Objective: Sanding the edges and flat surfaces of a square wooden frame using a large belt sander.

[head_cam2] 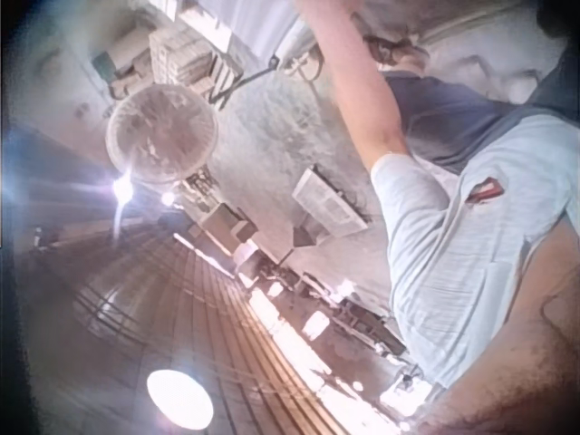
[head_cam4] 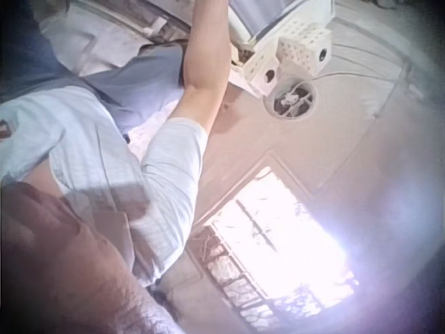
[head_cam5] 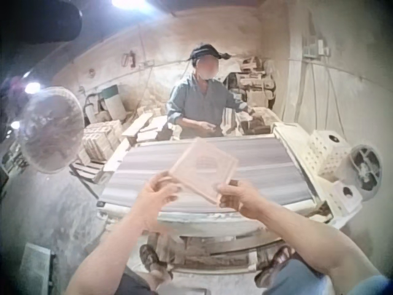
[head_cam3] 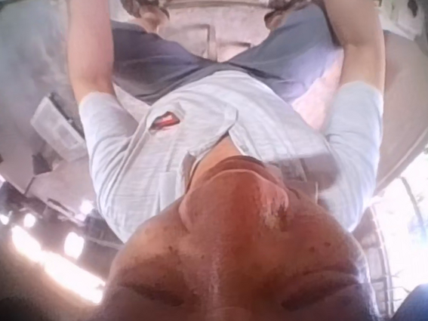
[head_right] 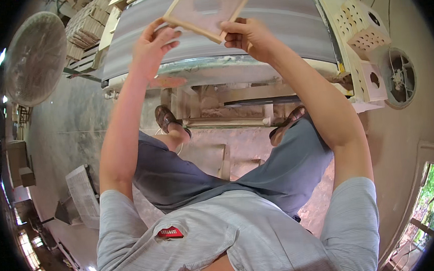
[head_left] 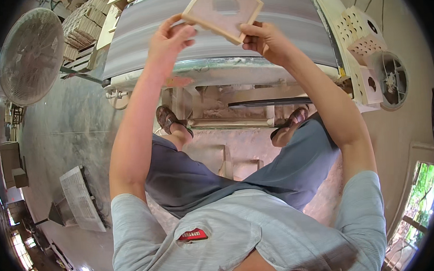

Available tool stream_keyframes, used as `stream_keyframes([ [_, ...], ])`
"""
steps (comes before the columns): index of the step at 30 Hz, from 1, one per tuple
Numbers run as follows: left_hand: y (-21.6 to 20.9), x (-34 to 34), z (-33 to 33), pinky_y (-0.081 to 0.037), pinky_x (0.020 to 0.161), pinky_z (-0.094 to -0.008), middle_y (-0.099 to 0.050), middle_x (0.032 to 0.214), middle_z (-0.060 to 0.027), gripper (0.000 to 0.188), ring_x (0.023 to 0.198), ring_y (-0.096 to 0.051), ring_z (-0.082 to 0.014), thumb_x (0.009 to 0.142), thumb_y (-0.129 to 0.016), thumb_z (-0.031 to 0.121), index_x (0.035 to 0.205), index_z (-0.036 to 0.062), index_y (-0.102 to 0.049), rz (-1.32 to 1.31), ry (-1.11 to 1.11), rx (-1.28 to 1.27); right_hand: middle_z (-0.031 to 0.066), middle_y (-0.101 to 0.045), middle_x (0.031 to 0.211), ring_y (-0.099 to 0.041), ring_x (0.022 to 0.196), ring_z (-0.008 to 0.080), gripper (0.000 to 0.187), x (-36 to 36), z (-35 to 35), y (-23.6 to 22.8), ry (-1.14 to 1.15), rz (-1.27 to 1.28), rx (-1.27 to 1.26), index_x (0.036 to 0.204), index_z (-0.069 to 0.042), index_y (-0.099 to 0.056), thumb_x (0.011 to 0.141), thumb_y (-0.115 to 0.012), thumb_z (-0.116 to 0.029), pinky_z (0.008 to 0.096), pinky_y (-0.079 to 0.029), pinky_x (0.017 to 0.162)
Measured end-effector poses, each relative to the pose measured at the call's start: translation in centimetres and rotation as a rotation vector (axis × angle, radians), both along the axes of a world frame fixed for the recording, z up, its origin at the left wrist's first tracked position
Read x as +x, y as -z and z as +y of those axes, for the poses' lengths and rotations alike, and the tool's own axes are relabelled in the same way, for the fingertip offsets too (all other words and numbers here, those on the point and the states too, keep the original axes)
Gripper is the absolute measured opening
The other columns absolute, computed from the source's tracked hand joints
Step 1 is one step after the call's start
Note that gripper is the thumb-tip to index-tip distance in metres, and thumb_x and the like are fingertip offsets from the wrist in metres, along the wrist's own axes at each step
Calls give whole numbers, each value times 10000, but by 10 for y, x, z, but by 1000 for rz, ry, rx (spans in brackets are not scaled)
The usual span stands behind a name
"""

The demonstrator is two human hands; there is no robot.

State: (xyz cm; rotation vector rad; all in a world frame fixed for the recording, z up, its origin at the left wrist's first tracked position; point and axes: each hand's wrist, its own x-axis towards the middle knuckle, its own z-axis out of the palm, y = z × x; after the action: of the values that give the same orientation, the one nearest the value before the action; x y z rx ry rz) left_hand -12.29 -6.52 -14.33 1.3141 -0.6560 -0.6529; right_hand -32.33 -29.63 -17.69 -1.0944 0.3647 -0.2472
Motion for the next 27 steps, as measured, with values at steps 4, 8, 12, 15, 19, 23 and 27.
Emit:
stream_keyframes([
  [4, -12, -35, 1, -605, 922, -356, -749, 1223, -106, 512, 1107, -730, -219, 1012, -784, 155, 1456, 1, -581, 124, 145, -103, 58, -687, 919, -681, 803, 177, 248, -10, 21, -18, -19, -49, 276, 1125, -25, -679, 1037, -754, -244, 306, -599, 769],
  [8, -12, -47, -10, -616, 863, -320, -768, 1121, -62, 502, 1042, -751, -191, 958, -856, 207, 1370, 16, -643, 56, 95, -112, 70, -680, 961, -681, 830, 186, 260, -15, 43, -24, -45, -37, 399, 1161, -17, -649, 1044, -744, -230, 315, -605, 769],
  [12, -19, -54, -11, -621, 811, -318, -767, 1068, -62, 407, 977, -750, -171, 962, -858, 251, 1253, 23, -690, 117, 142, -167, 74, -650, 1045, -657, 838, 171, 345, -20, 63, -34, -32, -34, 561, 1266, 3, -582, 1050, -736, -217, 309, -617, 781],
  [15, -22, -56, -9, -622, 775, -323, -767, 1043, -68, 376, 918, -747, -163, 978, -843, 286, 1202, 19, -703, 126, 165, -221, 60, -640, 1025, -645, 829, 160, 344, -22, 65, -32, -89, 3, 644, 1270, -17, -591, 1044, -745, -226, 309, -611, 767],
  [19, -26, -52, -4, -616, 732, -323, -762, 970, -76, 400, 813, -730, -159, 1049, -743, 409, 1122, 16, -721, 154, 173, -272, 52, -630, 1004, -622, 820, 147, 329, -23, 70, -35, -89, 11, 622, 1260, -28, -597, 1044, -745, -228, 292, -593, 741],
  [23, -28, -50, -6, -607, 721, -316, -754, 934, -83, 508, 780, -718, -164, 1090, -632, 521, 1106, 20, -721, 146, 147, -248, 52, -644, 943, -636, 802, 147, 302, -23, 70, -32, -150, -3, 627, 1203, -26, -612, 1034, -760, -228, 304, -598, 725],
  [27, -28, -50, -7, -597, 706, -321, -748, 909, -84, 588, 761, -716, -173, 1092, -576, 594, 1098, 23, -718, 131, 134, -249, 60, -666, 900, -674, 804, 158, 285, -24, 72, -32, -140, -14, 641, 1141, -17, -629, 1024, -776, -231, 327, -619, 728],
])
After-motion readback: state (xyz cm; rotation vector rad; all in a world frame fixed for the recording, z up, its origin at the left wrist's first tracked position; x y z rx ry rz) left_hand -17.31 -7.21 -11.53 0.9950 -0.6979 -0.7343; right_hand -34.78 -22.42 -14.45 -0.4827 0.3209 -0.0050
